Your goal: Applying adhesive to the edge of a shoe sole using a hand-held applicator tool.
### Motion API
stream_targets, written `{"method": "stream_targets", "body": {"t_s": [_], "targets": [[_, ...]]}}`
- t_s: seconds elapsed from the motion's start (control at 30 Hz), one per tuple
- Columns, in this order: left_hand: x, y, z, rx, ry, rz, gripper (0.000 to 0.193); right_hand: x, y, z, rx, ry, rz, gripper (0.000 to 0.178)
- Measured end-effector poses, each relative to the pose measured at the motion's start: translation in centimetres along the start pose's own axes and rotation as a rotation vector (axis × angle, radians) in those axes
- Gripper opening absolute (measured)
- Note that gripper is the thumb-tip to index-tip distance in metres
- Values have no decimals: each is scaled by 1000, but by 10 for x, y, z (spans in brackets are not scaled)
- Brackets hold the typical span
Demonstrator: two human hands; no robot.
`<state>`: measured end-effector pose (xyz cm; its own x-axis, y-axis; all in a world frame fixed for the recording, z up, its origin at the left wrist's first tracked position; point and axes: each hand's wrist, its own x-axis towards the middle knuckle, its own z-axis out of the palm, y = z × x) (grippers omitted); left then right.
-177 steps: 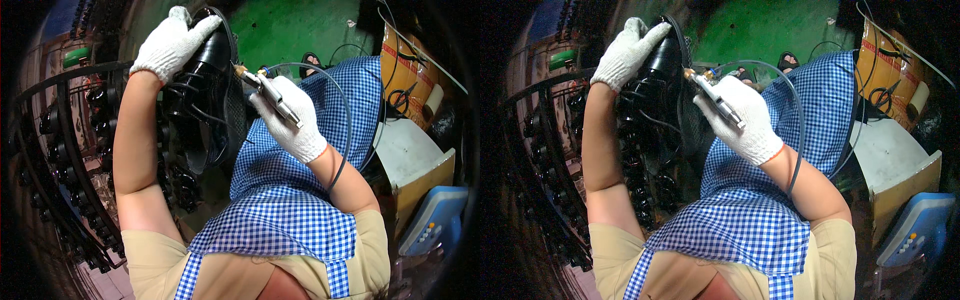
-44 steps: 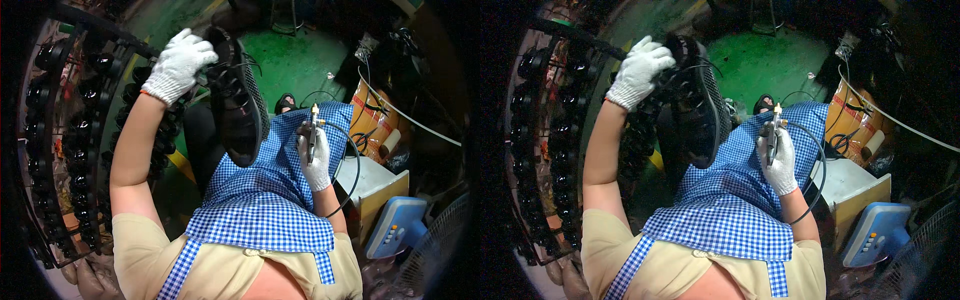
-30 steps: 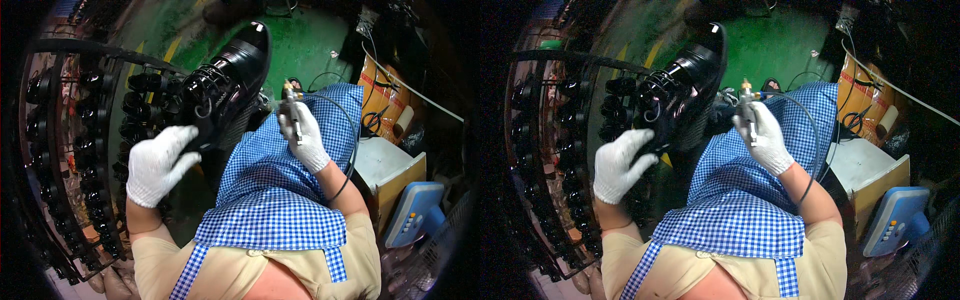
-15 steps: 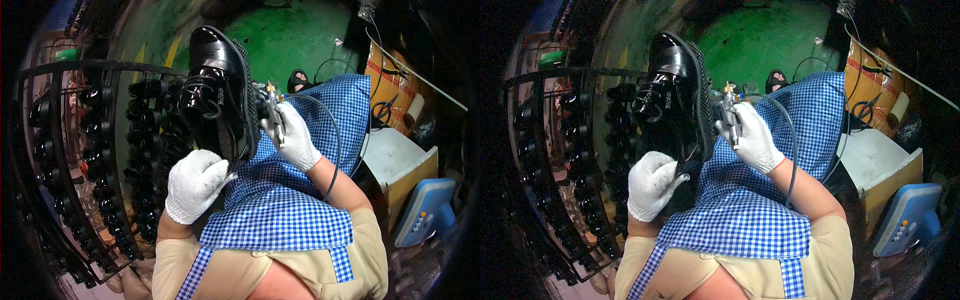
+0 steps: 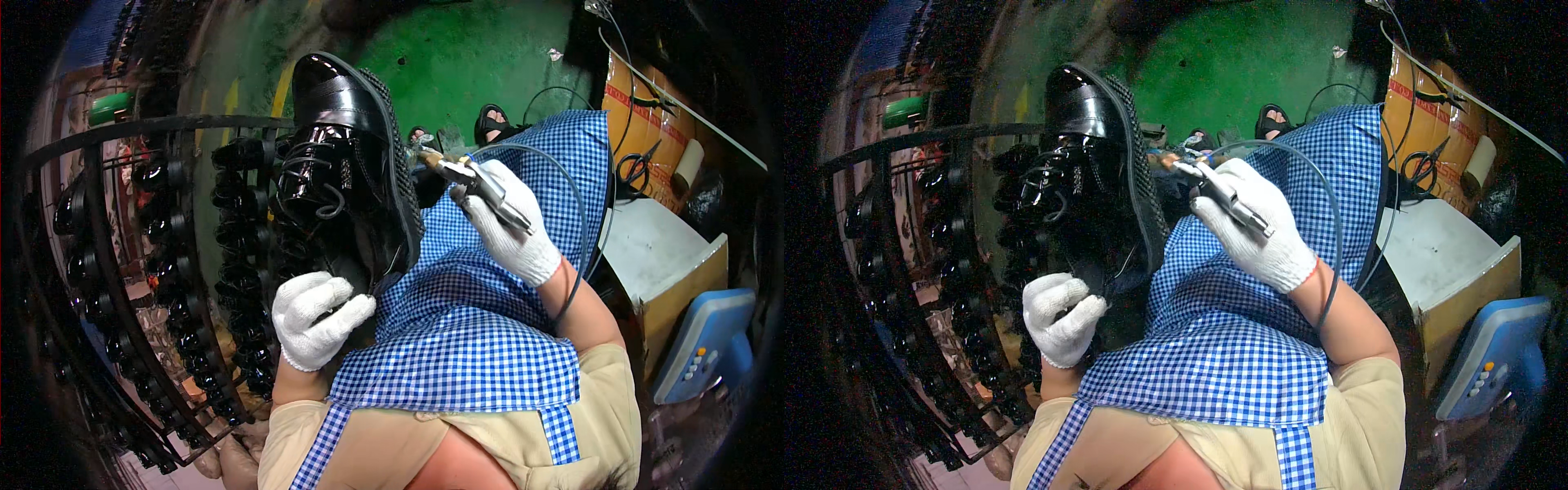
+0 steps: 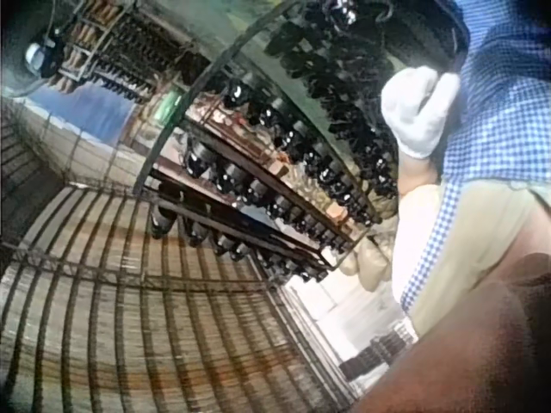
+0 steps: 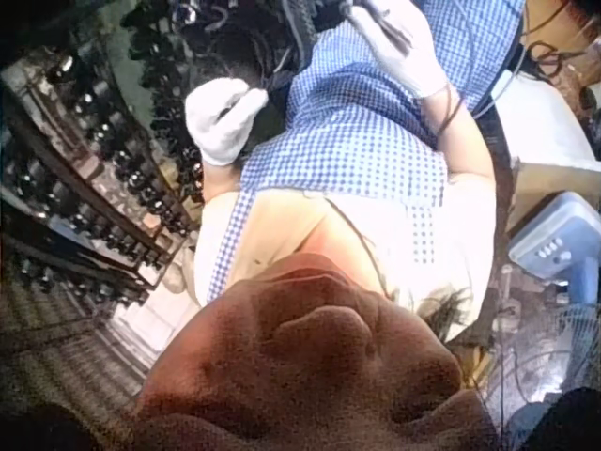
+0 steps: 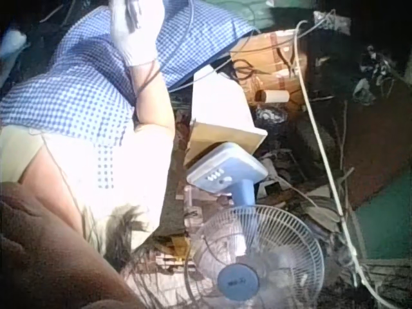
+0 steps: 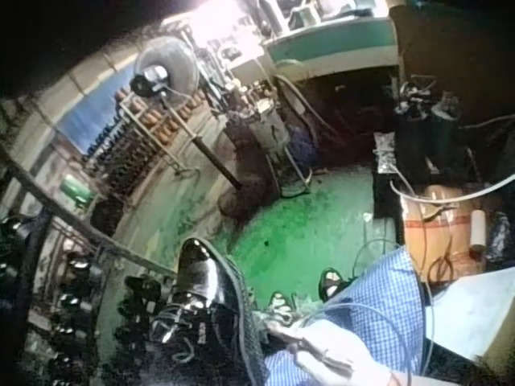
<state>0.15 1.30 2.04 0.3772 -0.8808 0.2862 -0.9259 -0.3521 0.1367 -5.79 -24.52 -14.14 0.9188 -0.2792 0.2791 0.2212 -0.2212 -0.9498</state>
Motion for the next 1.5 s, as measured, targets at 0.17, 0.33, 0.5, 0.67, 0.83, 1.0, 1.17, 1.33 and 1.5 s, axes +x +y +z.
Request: {"method": "stream_targets", "body": {"t_s": [0.17, 0.33, 0.5, 0.67, 0.83, 1.0, 1.17, 1.33, 1.5], "targets": [[-7, -1, 3, -11, 0, -52, 46, 12, -13, 2, 89, -40, 1, 14], [-9, -1, 4, -45, -11, -102, 46, 13, -16, 12, 163, 34, 18, 16], [-8, -3, 9, -92, 12, -113, 49, 12, -21, 14, 139, 42, 41, 15], [-8, -3, 9, -96, 7, -128, 48, 1, -33, 8, 119, -12, 69, 12], [-5, -1, 9, -96, -8, -126, 46, -13, -36, 2, 126, -68, 41, 15], [9, -3, 5, -89, -52, -50, 42, -32, -36, -9, 90, -168, 73, 17], [40, 3, -11, -42, -235, 10, 37, -47, -37, -18, 116, -211, 104, 25], [83, 6, -15, 101, -333, 225, 40, -56, -38, -27, 82, -138, 31, 18], [120, 15, -7, 149, -395, 240, 27, -60, -41, -33, 50, -20, 47, 21]]}}
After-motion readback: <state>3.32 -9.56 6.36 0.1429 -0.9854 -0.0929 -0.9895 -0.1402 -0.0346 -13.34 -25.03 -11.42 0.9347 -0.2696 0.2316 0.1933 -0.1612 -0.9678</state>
